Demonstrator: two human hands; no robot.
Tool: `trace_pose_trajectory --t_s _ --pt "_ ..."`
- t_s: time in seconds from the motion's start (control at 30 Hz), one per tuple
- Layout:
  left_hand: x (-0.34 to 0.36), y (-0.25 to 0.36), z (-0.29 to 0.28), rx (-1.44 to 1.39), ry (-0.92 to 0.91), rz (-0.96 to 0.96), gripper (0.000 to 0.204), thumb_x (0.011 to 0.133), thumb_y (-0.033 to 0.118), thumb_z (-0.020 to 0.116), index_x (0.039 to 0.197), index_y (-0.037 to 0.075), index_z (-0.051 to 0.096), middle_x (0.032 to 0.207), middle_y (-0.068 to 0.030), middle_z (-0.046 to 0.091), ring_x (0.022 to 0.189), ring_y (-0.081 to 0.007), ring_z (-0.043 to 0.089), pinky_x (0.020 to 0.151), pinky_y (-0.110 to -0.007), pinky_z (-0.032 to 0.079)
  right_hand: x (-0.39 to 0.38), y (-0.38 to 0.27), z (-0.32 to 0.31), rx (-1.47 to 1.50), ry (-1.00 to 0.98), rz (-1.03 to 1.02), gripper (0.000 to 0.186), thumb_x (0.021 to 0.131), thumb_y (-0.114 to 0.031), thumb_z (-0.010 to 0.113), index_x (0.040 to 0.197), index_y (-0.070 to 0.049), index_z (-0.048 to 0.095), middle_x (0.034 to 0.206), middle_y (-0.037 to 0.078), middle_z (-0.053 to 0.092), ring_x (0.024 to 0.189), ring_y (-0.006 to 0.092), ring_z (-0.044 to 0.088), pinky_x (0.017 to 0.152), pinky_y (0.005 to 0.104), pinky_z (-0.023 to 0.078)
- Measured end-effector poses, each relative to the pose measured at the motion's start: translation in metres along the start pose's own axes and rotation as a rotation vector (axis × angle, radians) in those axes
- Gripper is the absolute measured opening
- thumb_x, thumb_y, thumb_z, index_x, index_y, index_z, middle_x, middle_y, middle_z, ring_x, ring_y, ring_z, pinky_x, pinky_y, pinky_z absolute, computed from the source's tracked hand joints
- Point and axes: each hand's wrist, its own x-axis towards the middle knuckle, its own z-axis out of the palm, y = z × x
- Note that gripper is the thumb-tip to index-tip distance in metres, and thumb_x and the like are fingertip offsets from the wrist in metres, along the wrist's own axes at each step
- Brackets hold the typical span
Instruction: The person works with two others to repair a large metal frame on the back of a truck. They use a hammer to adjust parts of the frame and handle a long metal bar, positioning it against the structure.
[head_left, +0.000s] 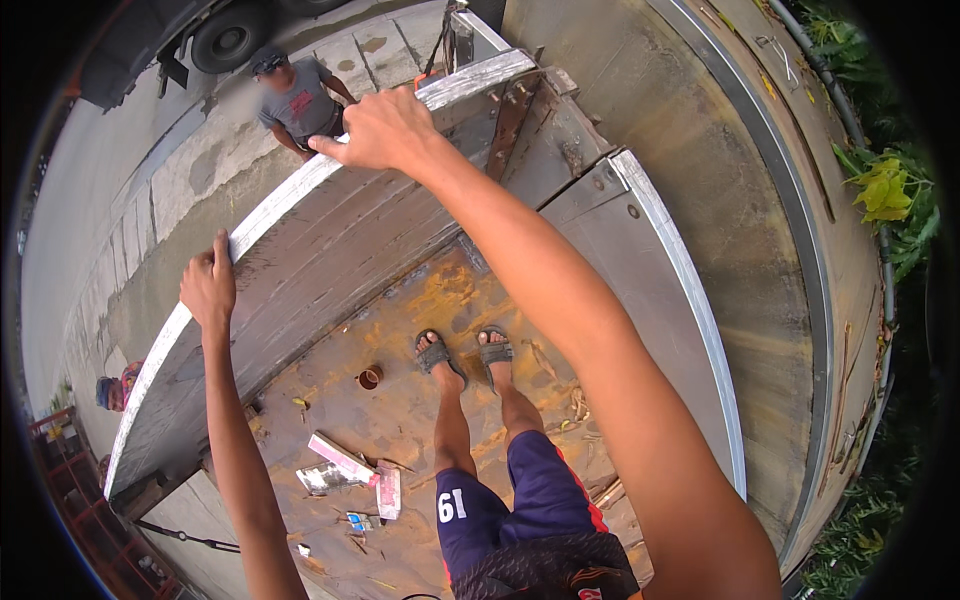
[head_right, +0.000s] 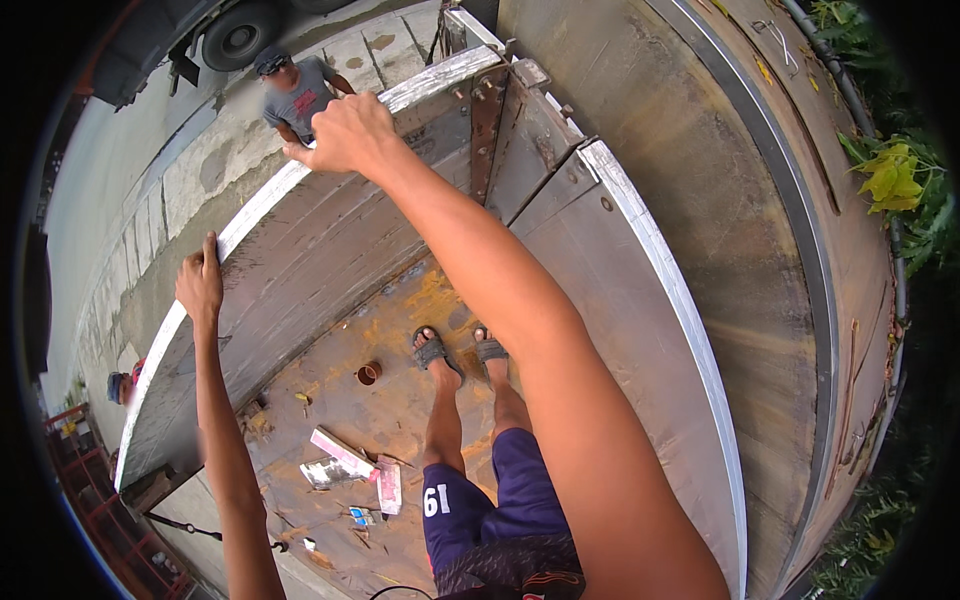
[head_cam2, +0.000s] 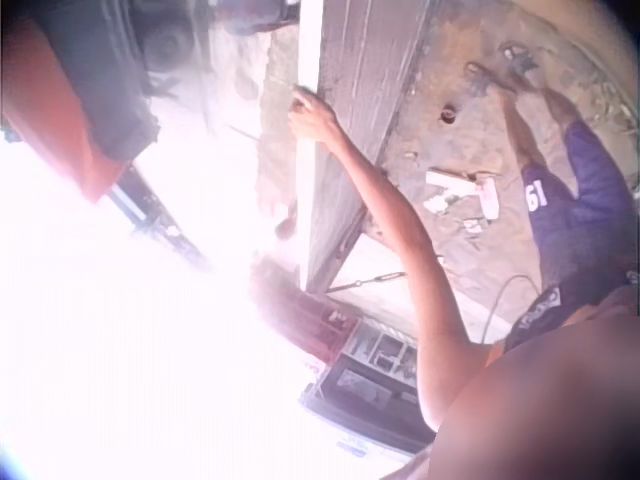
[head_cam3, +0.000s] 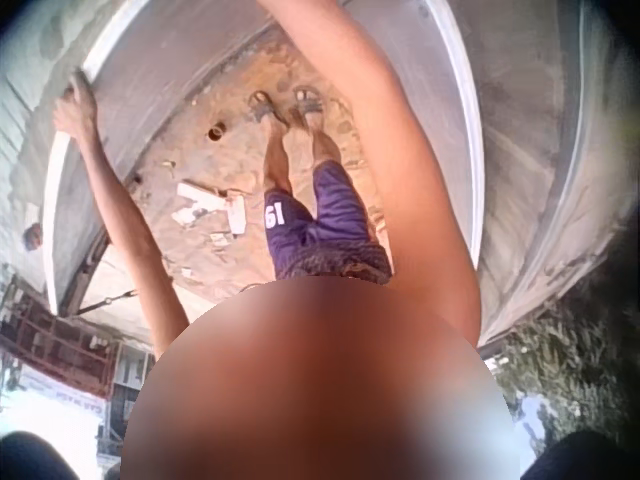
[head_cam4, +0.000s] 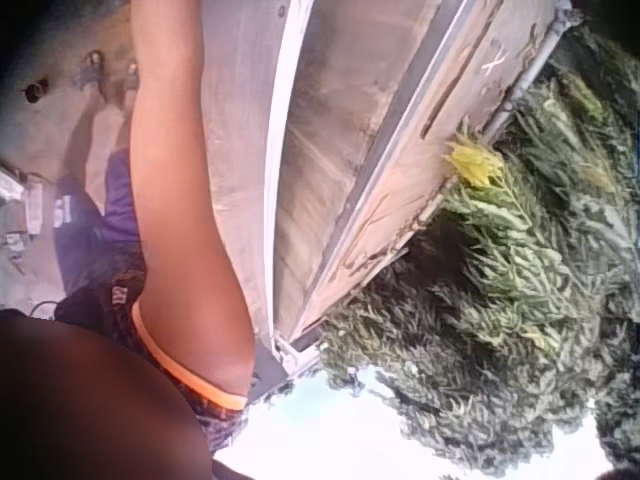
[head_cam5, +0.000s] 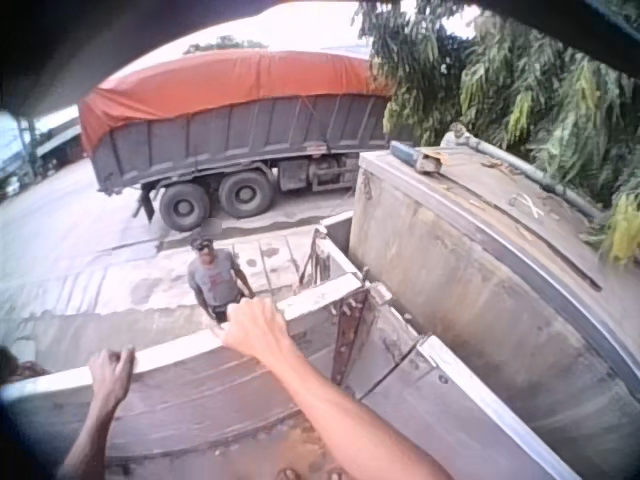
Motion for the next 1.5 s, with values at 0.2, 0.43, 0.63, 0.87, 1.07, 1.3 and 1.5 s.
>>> trace_pose_trajectory --t_s 0.2,0.43,0.63,0.87,1.07,1.3,1.5 --pt "-0.037 -0.015 -0.001 -0.138 0.14 0.043 0.047 0.099 0.041 0.05 0.114 0.003 0.072 0.088 -0.0262 0.071 0.09 -0.0409 0.07 0.084 -0.044 0.051 -0.038 -0.009 0.019 -0.004 0.206 -0.019 0.069 0.083 -0.07 0.057 0.083 -0.004 0.078 0.066 0.02 0.069 0.075 0.035 0.071 0.078 0.0437 0.056" --pt "-0.057 0.006 -0.015 -0.154 0.335 0.166 0.035 0.095 0.028 0.055 0.079 -0.001 0.068 0.08 -0.0181 0.068 0.081 -0.0377 0.063 0.079 -0.045 0.041 -0.044 -0.029 -0.015 0.016 0.181 0.015 0.071 0.086 -0.067 0.057 0.089 0.0 0.078 0.08 0.021 0.072 0.079 0.0335 0.067 0.087 0.042 0.047" --pt "-0.075 0.008 -0.036 -0.206 0.34 0.129 0.027 0.093 0.027 0.057 0.082 0.005 0.069 0.08 -0.0105 0.066 0.082 -0.0267 0.059 0.081 -0.04 0.04 -0.049 -0.043 -0.036 0.009 0.107 0.015 0.06 0.089 -0.06 0.062 0.094 -0.002 0.075 0.089 0.016 0.071 0.085 0.0352 0.064 0.083 0.0446 0.046" --pt "-0.075 -0.001 -0.05 -0.216 0.014 0.168 0.05 0.096 0.05 0.051 0.085 0.004 0.068 0.079 -0.0113 0.063 0.082 -0.0277 0.058 0.082 -0.04 0.039 -0.023 -0.025 -0.046 0.015 -0.151 0.059 0.065 0.086 -0.066 0.061 0.078 -0.002 0.072 0.076 0.017 0.069 0.078 0.0409 0.065 0.074 0.0517 0.047" --pt "-0.033 -0.09 -0.078 -0.071 -0.686 0.314 0.083 0.058 0.08 0.071 0.103 0.01 0.075 0.096 -0.017 0.074 0.095 -0.0347 0.071 0.078 -0.047 0.056 -0.023 -0.033 -0.05 -0.064 -0.239 0.104 0.059 0.091 -0.057 0.058 0.073 -0.002 0.068 0.072 0.017 0.068 0.074 0.0407 0.065 0.07 0.0519 0.047" --pt "-0.039 -0.104 -0.093 -0.044 -0.619 0.339 0.057 0.061 0.063 0.074 0.083 0.01 0.077 0.081 -0.0144 0.073 0.083 -0.0362 0.07 0.071 -0.046 0.056 -0.025 -0.038 -0.057 -0.05 -0.295 0.141 0.056 0.09 -0.054 0.061 0.069 -0.002 0.062 0.065 0.013 0.064 0.064 0.0365 0.062 0.064 0.0492 0.046" --pt "-0.039 -0.106 -0.096 -0.092 -0.635 0.338 0.056 0.058 0.06 0.076 0.082 0.009 0.076 0.08 -0.0133 0.072 0.084 -0.0359 0.07 0.07 -0.046 0.056 -0.029 -0.029 -0.05 -0.046 -0.281 0.11 0.054 0.09 -0.05 0.062 0.069 -0.001 0.061 0.067 0.015 0.063 0.068 0.0376 0.062 0.066 0.0505 0.045"
